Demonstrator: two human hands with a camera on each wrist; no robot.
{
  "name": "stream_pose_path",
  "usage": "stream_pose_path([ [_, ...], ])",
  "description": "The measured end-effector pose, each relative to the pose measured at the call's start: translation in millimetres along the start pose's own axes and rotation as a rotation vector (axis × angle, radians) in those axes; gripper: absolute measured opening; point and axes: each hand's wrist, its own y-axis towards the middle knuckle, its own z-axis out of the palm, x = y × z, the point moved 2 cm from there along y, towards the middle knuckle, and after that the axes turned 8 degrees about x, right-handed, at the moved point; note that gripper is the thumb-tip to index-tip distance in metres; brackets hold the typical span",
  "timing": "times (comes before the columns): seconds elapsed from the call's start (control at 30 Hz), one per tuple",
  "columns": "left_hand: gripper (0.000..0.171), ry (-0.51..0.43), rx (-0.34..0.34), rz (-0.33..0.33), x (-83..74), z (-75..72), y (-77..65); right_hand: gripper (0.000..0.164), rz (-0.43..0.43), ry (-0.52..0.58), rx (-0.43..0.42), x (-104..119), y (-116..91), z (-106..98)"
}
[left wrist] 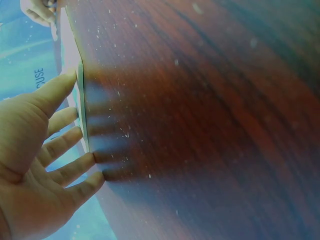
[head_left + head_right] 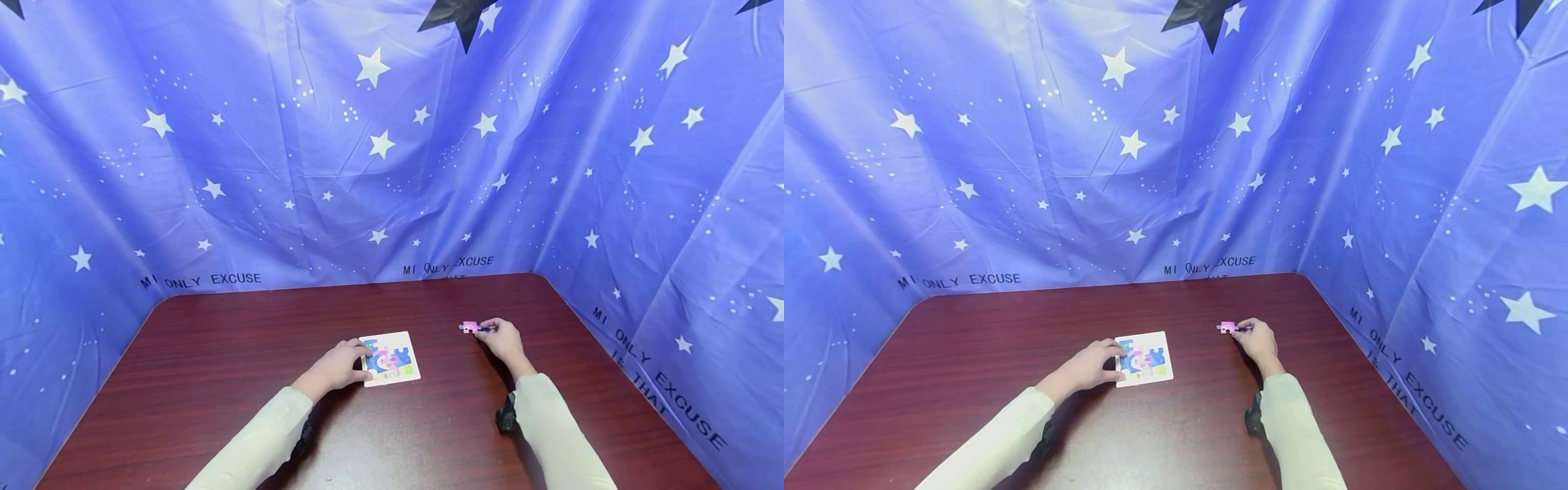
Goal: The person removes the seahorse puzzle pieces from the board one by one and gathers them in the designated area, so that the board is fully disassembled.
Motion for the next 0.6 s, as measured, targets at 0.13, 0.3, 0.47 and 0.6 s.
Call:
stream_pose_path([
  [0.13, 0.044, 0.002, -0.001, -0.002, -0.4, -0.3, 0.4, 0.031, 0.018, -0.004, 0.02, 0.8, -0.7, -0.1],
  [0.3, 0.044, 0.0, 0.0, -0.004, -1.0, -0.4, 0.6, 0.033, 0.034, -0.015, 0.037, 1.4, -0.8, -0.3],
  [0.47, 0.044, 0.005, 0.0, -0.004, -0.8, -0.2, 1.0, 0.034, 0.041, -0.012, 0.052, 1.2, -1.0, -0.5],
  [0.6, 0.044, 0.007, 0.0, -0.006, -0.2, 0.0, 1.4, 0.034, 0.034, -0.017, 0.052, 1.8, -1.4, -0.8],
])
